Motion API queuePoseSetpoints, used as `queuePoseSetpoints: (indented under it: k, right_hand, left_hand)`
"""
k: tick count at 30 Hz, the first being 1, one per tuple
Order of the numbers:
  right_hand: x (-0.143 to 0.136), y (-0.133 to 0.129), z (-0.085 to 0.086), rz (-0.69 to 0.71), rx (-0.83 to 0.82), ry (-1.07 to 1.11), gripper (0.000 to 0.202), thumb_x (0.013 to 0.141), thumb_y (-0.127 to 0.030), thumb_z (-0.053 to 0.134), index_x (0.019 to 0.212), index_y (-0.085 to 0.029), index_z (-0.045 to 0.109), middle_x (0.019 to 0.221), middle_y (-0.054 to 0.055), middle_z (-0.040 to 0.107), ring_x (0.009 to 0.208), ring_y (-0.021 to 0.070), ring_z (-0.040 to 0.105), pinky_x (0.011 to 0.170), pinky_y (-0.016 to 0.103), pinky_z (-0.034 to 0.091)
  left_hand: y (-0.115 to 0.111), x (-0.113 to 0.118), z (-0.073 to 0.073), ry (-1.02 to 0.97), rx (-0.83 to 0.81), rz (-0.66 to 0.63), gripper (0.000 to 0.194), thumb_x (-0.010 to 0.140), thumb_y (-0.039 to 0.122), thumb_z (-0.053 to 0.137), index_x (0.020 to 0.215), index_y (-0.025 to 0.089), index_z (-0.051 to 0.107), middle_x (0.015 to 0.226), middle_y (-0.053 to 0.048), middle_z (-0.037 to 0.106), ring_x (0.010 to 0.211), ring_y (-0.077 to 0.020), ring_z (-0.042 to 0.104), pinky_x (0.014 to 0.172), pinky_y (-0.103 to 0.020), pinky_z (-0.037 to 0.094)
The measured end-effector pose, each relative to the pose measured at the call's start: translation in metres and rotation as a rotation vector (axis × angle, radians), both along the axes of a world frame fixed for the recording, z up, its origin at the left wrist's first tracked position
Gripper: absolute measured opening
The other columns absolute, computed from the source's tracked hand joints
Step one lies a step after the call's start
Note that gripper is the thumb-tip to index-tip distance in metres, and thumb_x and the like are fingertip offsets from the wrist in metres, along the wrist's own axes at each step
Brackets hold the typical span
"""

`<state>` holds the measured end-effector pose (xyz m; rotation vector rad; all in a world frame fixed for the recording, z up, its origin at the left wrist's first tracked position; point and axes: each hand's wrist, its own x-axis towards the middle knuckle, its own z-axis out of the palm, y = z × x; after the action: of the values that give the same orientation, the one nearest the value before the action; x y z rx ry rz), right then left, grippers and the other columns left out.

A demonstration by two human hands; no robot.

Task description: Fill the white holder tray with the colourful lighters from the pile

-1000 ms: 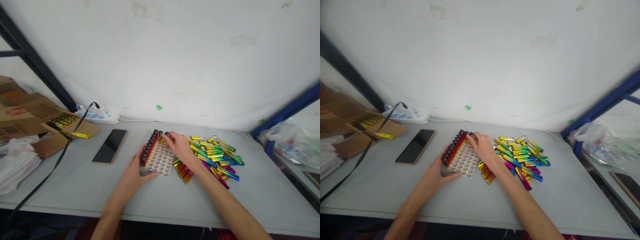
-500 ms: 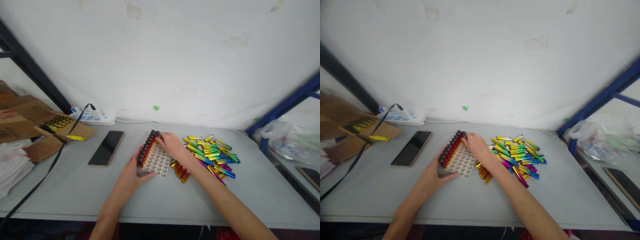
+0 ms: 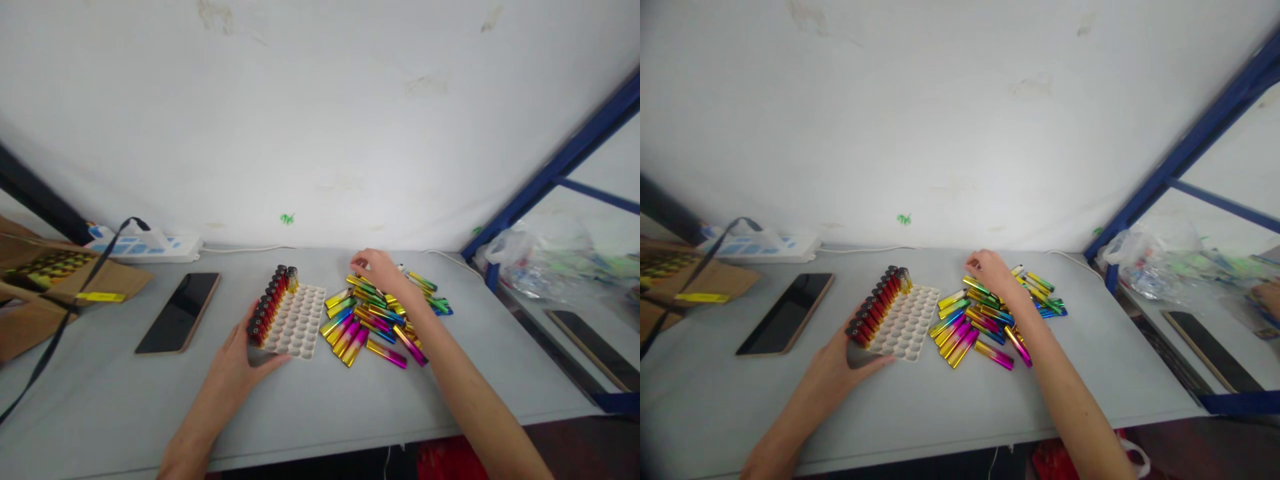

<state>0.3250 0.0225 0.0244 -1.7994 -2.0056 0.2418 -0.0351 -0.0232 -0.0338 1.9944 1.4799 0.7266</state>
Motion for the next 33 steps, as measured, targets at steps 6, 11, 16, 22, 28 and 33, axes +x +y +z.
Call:
queuePoseSetpoints:
  k: [6,11,16,22,28,33]
  right_hand:
    - [0.068,0.006,-0.009,-0.002,-0.203,-0.040,0.012,0.090,-0.024,0.078,0.098,-0.016,0.081,0.103,0.012,0.080,0.093,0.0237,0.071,0.086,0.032,0.052]
    - [0.064,0.004,-0.012,0.005,-0.131,0.034,0.012,0.090,-0.026,0.075,0.096,-0.016,0.074,0.097,0.011,0.079,0.089,0.0222,0.070,0.083,0.031,0.051]
    - [0.035,-0.003,0.002,-0.005,0.021,0.316,0.035,0.100,-0.044,0.061,0.121,-0.018,0.068,0.069,-0.003,0.067,0.060,0.0154,0.057,0.066,0.028,0.044]
    - [-0.031,-0.014,0.005,-0.042,0.057,0.866,0.052,0.086,-0.070,0.071,0.086,-0.018,0.071,0.064,-0.004,0.052,0.062,0.0137,0.047,0.060,0.028,0.040]
    - [-0.080,-0.034,0.003,0.142,-0.163,1.243,0.049,0.094,-0.073,0.061,0.092,-0.024,0.058,0.091,0.002,0.066,0.079,0.0174,0.063,0.075,0.032,0.056]
    - [-0.093,-0.040,-0.004,0.116,-0.095,1.060,0.048,0.099,-0.074,0.050,0.088,-0.027,0.048,0.068,-0.006,0.044,0.060,0.0146,0.047,0.060,0.027,0.048]
  left_hand:
    - [0.002,0.001,-0.003,-0.005,0.018,0.011,0.093,0.071,0.058,0.081,0.151,0.022,0.051,0.152,-0.013,0.064,0.142,-0.0385,0.061,0.121,-0.053,0.047]
    - [0.000,0.002,0.000,-0.001,0.015,0.018,0.091,0.072,0.058,0.080,0.151,0.022,0.051,0.149,-0.012,0.066,0.141,-0.0383,0.061,0.121,-0.053,0.048]
    - [0.001,0.000,-0.004,-0.026,0.025,0.006,0.101,0.073,0.056,0.082,0.160,0.024,0.042,0.156,-0.012,0.061,0.143,-0.0369,0.060,0.122,-0.052,0.048]
    - [0.001,-0.002,-0.004,-0.028,0.000,-0.011,0.104,0.073,0.054,0.083,0.161,0.023,0.039,0.160,-0.013,0.058,0.145,-0.0367,0.058,0.123,-0.052,0.046]
    - [0.002,-0.004,-0.014,-0.056,0.029,-0.011,0.104,0.072,0.053,0.085,0.160,0.023,0.040,0.161,-0.013,0.056,0.145,-0.0352,0.058,0.125,-0.051,0.044]
    - [0.001,-0.006,-0.022,-0.037,0.050,0.021,0.105,0.075,0.052,0.084,0.164,0.028,0.034,0.156,-0.010,0.061,0.140,-0.0354,0.063,0.122,-0.052,0.048]
